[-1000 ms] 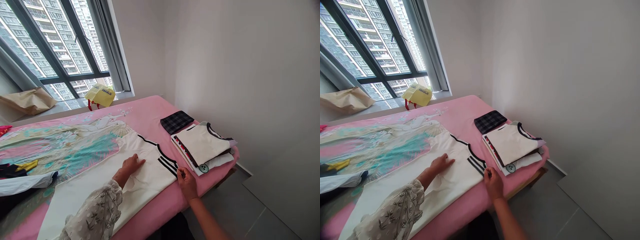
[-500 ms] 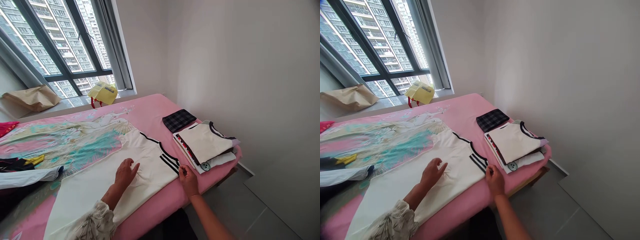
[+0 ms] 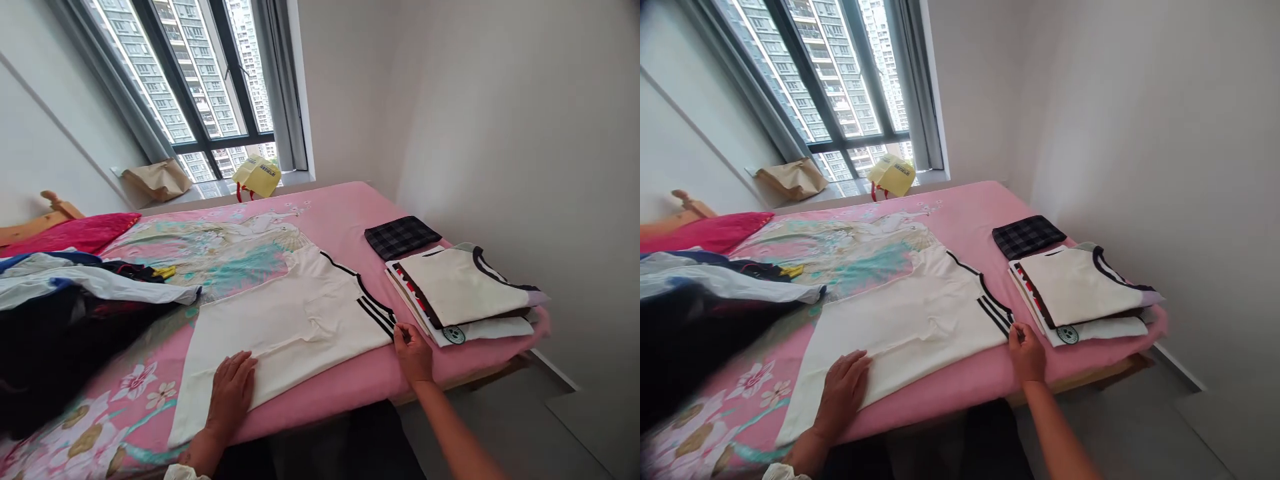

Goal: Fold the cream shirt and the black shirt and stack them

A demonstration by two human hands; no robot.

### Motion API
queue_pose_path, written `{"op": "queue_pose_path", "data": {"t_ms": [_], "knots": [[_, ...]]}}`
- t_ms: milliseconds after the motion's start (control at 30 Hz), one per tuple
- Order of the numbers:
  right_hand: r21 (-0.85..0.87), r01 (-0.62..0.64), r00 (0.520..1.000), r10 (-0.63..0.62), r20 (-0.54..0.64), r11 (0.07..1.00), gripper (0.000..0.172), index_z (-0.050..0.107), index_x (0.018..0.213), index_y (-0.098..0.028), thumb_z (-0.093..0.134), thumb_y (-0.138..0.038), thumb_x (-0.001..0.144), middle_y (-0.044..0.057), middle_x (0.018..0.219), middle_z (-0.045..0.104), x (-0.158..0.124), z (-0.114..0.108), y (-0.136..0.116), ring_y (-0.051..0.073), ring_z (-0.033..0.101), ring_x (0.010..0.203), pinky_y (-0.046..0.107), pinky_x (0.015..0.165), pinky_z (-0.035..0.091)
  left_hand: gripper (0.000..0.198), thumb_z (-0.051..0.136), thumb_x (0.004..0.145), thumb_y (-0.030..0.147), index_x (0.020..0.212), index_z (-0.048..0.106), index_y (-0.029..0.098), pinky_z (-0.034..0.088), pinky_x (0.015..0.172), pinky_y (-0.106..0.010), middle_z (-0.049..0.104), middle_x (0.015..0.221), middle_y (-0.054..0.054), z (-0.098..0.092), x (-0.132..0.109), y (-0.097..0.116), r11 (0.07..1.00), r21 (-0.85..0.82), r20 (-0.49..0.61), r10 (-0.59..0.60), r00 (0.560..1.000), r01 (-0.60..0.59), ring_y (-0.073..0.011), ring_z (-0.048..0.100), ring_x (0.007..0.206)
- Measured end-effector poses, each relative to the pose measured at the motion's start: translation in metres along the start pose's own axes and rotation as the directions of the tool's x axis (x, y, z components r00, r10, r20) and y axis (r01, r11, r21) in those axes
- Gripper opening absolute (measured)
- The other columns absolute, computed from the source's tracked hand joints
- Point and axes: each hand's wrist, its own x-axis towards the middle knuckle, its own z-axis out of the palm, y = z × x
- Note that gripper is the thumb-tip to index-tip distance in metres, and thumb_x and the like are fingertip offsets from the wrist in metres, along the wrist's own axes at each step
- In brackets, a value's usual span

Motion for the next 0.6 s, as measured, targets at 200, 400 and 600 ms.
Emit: {"op": "queue_pose_path", "data": {"t_ms": [200,400,600], "knots": [[-0.082,-0.033,0.999,0.034,0.011,0.996,0.040,0.064,0.091,-0.018,0.048,-0.051,0.076,0.011,0.088,0.068,-0.004,-0.004,0.004,0.025,0.061,0.079,0.034,0.072,0.043,0.059,0.034,0.089,0.046,0.143,0.031,0.023,0.007,0.112,-0.055,0.027,0.151,-0.006,-0.021,-0.061,-0.032,0.970,0.132,0.284,-0.235,0.929,0.205,-0.0242,0.024,0.139],[-0.076,-0.041,0.999,0.042,0.014,0.996,0.041,0.062,0.091,-0.017,0.049,-0.051,0.072,0.010,0.084,0.067,-0.006,-0.007,0.000,0.024,0.060,0.078,0.035,0.073,0.043,0.052,0.033,0.090,0.039,0.137,0.043,0.019,0.002,0.112,-0.056,0.034,0.148,-0.008,-0.030,-0.067,-0.026,0.969,0.112,0.219,-0.242,0.945,0.222,-0.0231,0.027,0.138],[-0.007,-0.058,0.988,0.056,-0.143,0.998,0.046,0.061,0.099,-0.014,0.052,-0.048,0.070,0.008,0.080,0.062,-0.009,-0.015,0.001,0.023,0.056,0.073,0.036,0.073,0.044,0.046,0.033,0.087,0.021,0.128,0.052,0.020,0.011,0.112,-0.050,0.042,0.144,-0.008,-0.036,-0.057,-0.042,0.934,-0.029,0.111,-0.352,0.930,0.357,-0.0227,0.031,0.136]]}}
